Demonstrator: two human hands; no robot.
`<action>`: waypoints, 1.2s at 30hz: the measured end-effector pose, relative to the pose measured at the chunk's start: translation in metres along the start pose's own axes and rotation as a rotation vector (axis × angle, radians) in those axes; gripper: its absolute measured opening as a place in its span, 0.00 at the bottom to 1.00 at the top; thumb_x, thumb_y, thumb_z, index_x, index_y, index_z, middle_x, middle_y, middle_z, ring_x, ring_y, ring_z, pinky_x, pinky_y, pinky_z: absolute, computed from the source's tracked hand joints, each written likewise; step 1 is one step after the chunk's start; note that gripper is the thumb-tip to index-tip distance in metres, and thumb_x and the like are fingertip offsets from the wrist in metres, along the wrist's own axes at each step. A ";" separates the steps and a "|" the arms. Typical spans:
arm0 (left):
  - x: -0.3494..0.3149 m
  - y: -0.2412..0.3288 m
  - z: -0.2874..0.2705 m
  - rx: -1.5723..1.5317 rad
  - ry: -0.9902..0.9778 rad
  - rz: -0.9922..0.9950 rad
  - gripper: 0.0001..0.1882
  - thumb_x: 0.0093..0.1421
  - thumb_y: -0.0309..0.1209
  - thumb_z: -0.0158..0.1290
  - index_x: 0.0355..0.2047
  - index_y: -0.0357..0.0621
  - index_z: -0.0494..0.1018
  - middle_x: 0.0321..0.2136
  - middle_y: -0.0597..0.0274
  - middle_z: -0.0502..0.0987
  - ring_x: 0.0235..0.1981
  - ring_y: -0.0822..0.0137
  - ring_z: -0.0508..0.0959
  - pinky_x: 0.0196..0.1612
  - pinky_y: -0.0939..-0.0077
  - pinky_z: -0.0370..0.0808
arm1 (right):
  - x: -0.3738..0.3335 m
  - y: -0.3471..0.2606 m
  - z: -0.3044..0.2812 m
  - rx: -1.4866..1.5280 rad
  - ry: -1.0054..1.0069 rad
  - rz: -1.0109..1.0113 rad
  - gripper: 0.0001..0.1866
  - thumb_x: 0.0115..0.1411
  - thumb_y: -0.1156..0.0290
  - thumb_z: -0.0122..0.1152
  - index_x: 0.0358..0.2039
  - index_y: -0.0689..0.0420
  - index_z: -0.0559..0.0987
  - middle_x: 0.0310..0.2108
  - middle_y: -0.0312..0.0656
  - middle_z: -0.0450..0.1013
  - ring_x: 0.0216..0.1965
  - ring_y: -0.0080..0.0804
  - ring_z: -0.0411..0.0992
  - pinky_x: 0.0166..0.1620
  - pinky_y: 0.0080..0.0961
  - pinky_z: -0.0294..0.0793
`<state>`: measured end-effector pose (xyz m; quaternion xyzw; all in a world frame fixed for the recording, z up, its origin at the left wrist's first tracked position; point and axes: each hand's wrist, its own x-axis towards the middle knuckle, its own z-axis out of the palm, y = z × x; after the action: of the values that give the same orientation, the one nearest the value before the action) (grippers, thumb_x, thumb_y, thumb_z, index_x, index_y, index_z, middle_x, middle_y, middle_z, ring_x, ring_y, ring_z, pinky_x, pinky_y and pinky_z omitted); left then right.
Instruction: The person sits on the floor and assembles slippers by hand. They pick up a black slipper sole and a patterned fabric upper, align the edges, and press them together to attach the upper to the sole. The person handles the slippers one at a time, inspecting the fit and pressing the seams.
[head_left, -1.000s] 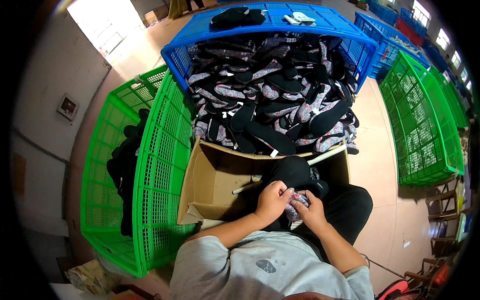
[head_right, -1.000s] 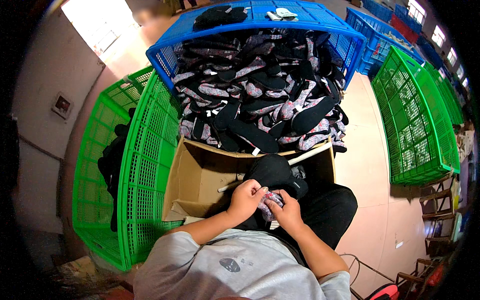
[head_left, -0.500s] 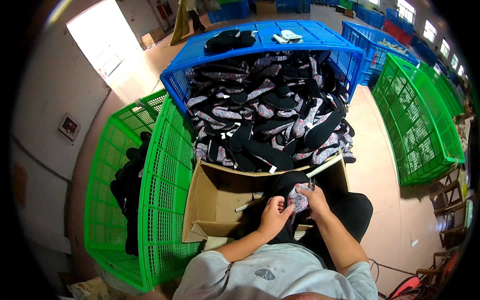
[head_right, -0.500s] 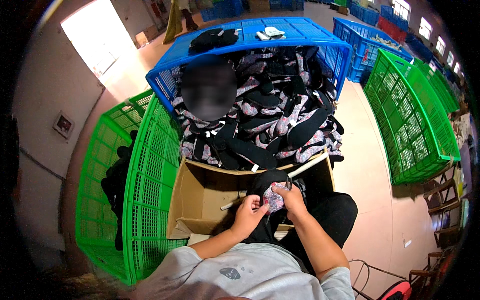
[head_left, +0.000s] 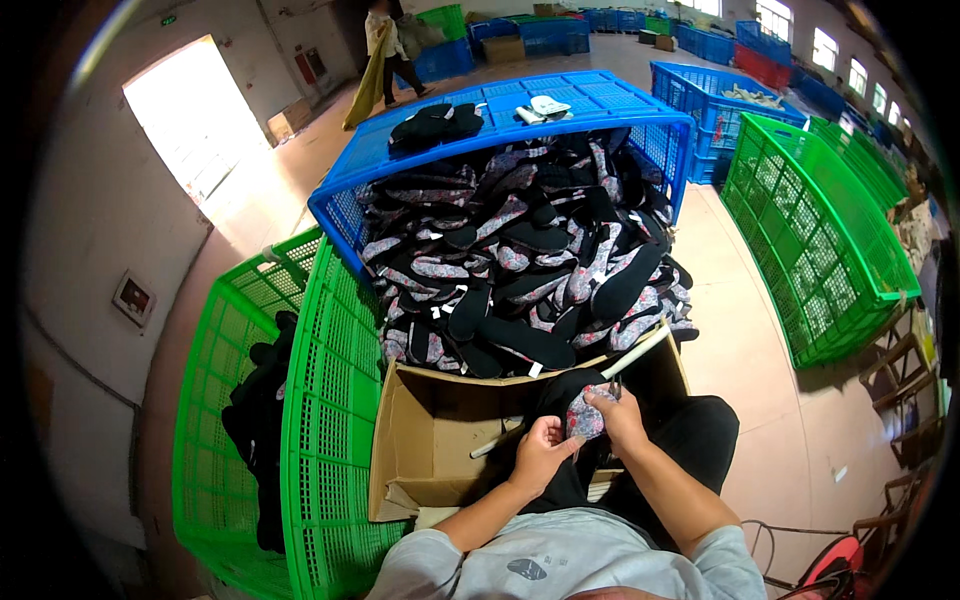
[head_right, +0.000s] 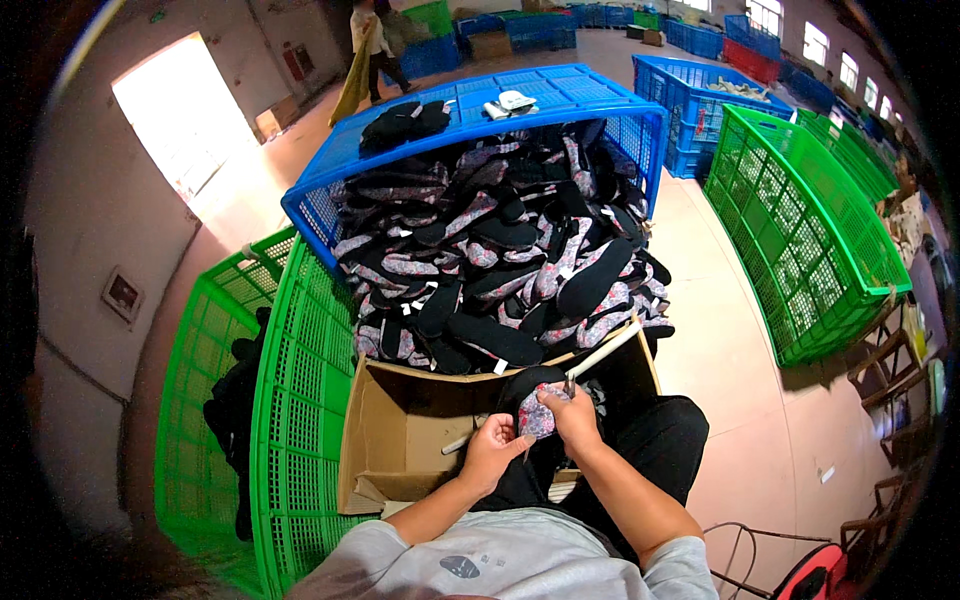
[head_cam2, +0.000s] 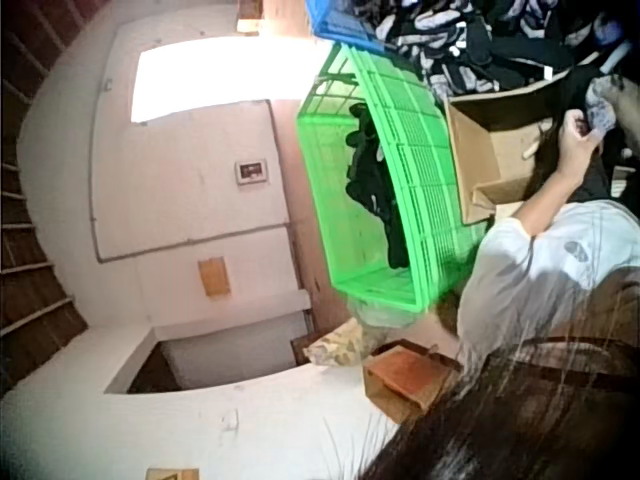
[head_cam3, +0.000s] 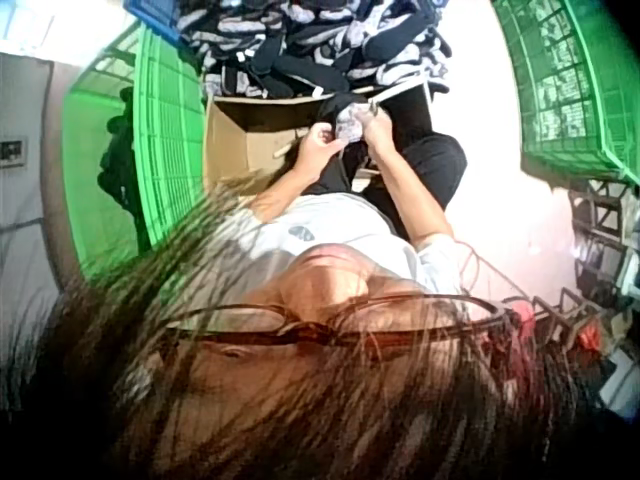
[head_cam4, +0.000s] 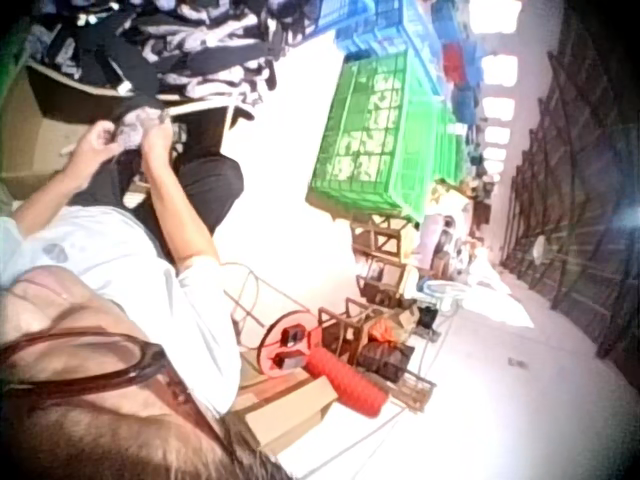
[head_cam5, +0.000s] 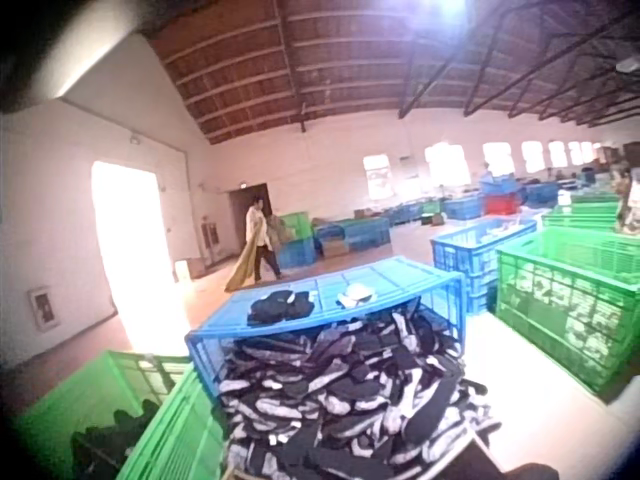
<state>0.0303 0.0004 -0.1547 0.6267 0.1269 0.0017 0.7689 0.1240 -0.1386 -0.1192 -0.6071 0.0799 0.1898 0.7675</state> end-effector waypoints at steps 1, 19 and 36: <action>-0.003 -0.003 0.000 0.014 0.004 0.012 0.18 0.58 0.23 0.63 0.45 0.38 0.67 0.34 0.66 0.72 0.35 0.76 0.72 0.39 0.81 0.73 | 0.000 0.001 0.000 -0.024 0.003 -0.016 0.07 0.58 0.74 0.65 0.35 0.61 0.78 0.29 0.38 0.77 0.30 0.26 0.75 0.36 0.25 0.73; -0.017 0.016 0.017 0.805 0.319 0.570 0.10 0.50 0.23 0.60 0.30 0.40 0.71 0.26 0.56 0.71 0.26 0.60 0.73 0.30 0.66 0.71 | -0.024 0.022 0.019 -0.297 0.185 -0.366 0.10 0.61 0.70 0.63 0.38 0.63 0.78 0.31 0.40 0.77 0.33 0.24 0.73 0.39 0.25 0.74; 0.025 0.053 -0.001 1.164 0.364 0.940 0.11 0.43 0.17 0.56 0.27 0.40 0.69 0.26 0.54 0.69 0.32 0.49 0.71 0.37 0.58 0.69 | -0.041 0.008 0.002 -0.059 -0.082 0.065 0.14 0.62 0.73 0.65 0.44 0.61 0.73 0.35 0.35 0.75 0.32 0.20 0.70 0.32 0.20 0.70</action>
<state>0.0629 0.0171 -0.1082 0.9081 -0.0476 0.3644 0.2008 0.0829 -0.1431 -0.1118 -0.6184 0.0625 0.2416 0.7452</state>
